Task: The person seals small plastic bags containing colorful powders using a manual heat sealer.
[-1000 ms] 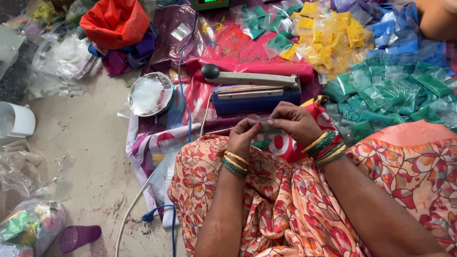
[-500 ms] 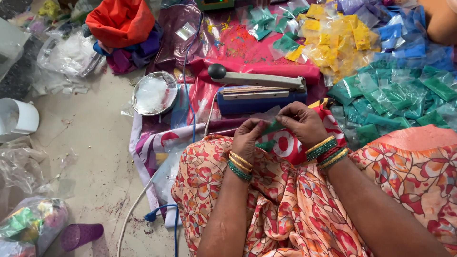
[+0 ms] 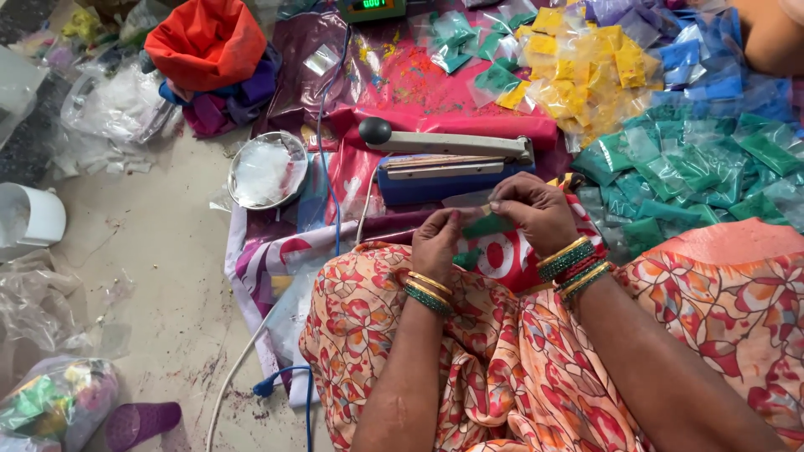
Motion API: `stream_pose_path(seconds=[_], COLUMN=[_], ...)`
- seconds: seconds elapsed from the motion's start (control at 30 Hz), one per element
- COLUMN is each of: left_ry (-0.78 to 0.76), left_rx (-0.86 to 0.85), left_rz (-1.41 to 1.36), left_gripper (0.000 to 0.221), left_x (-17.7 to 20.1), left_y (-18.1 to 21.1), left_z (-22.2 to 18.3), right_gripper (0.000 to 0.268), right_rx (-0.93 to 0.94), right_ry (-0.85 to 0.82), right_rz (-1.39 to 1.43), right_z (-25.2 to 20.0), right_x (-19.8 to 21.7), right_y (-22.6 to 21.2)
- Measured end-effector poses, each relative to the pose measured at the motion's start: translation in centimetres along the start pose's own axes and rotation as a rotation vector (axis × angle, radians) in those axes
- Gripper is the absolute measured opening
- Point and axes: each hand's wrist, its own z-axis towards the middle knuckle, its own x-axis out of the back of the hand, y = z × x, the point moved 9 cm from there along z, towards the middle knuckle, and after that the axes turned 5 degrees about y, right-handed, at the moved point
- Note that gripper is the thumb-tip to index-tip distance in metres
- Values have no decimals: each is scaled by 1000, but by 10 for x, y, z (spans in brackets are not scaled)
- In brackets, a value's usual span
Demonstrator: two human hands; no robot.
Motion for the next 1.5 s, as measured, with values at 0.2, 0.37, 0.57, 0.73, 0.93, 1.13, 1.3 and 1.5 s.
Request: stream_pose_path(seconds=[0.2,0.37,0.57,0.73,0.93,1.13,1.3,1.5], left_ry=[-6,168,171,320,597,372,170,75], left_rx=[-68,-15,56,-204,-824,-718,-345,-168], left_rz=[-96,-118,-121,168,1044,1405,1692,1812], left_gripper=[16,19,20,34,47,59,73,84], left_x=[1,32,44,58,19,-9,-35,-20], left_y=[13,-5,-4,53,214,247,222,178], left_z=[3,19,29,40,47,145,174,185], right_gripper=[8,23,23,20,20,22,23,20], right_rx=[-472,-592,-609,-727,-875,-871,-880,-842], right_ry=[-70,-75,-59,-21,-35,84,168,302], right_rz=[335,435,593,554,547,643,677,774], right_z=[-12,-23,-15,-6,5,18,25,37], right_x=[-19,-39,-58,-70,-87,-90,-86,-81], right_y=[62,81,95,113,141,150,153,159])
